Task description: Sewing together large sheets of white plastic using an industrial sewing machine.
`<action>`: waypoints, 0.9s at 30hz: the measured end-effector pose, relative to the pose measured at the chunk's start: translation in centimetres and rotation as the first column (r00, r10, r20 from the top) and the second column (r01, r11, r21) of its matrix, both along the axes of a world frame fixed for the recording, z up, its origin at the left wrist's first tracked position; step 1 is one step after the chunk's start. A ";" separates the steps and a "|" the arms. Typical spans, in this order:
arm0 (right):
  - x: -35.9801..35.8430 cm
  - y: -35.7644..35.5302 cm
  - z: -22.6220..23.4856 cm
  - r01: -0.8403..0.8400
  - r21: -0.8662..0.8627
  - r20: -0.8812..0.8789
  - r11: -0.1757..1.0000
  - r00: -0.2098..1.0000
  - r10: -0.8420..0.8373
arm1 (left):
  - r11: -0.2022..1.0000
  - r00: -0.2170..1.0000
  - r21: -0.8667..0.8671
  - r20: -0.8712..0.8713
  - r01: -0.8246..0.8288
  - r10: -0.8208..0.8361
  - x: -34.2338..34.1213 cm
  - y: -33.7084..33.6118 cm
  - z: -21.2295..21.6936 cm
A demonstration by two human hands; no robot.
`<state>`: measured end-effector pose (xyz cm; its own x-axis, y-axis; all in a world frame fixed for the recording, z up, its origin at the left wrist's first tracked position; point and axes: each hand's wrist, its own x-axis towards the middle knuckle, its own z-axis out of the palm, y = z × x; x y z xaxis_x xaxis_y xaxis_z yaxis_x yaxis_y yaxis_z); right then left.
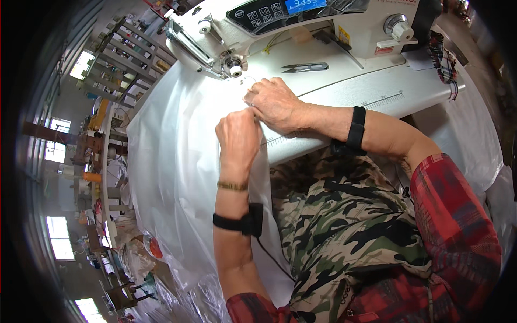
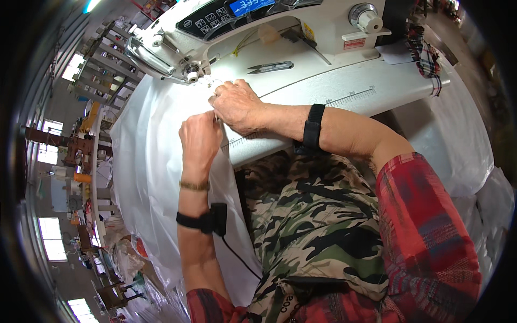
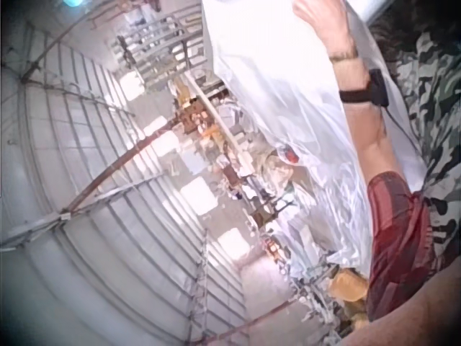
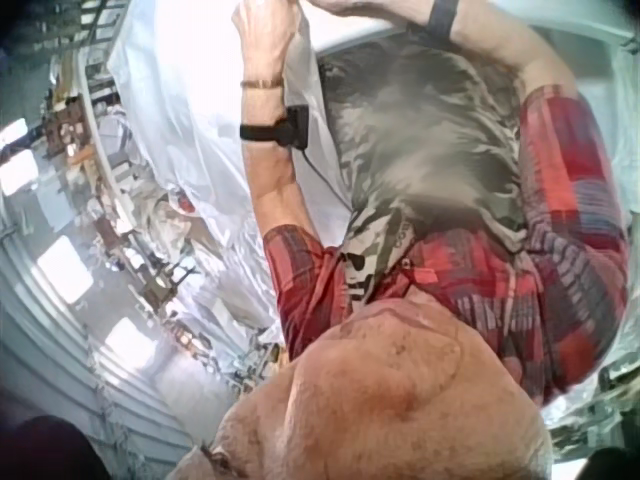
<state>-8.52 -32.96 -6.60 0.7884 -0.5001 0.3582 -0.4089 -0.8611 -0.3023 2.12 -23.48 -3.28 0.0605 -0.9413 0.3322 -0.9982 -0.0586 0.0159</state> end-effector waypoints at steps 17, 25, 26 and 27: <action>-4.5 5.9 -0.9 -0.244 0.109 0.562 0.964 0.815 0.143 | 0.768 0.395 0.045 -0.838 -0.639 0.377 -8.7 37.6 -22.6; -5.7 9.7 -10.1 -0.213 0.562 0.367 0.799 0.930 -0.010 | 0.537 0.577 -0.234 -0.166 -0.810 0.799 10.1 47.5 -12.5; -5.1 9.1 -9.5 -0.234 0.754 0.280 0.614 0.960 0.023 | 0.574 0.620 -0.318 -0.058 -0.754 0.782 16.9 49.5 -8.7; -2.8 10.6 -9.2 -0.269 0.899 0.228 0.345 0.961 0.155 | 0.563 0.580 -0.394 0.086 -0.727 0.810 23.8 58.6 -2.0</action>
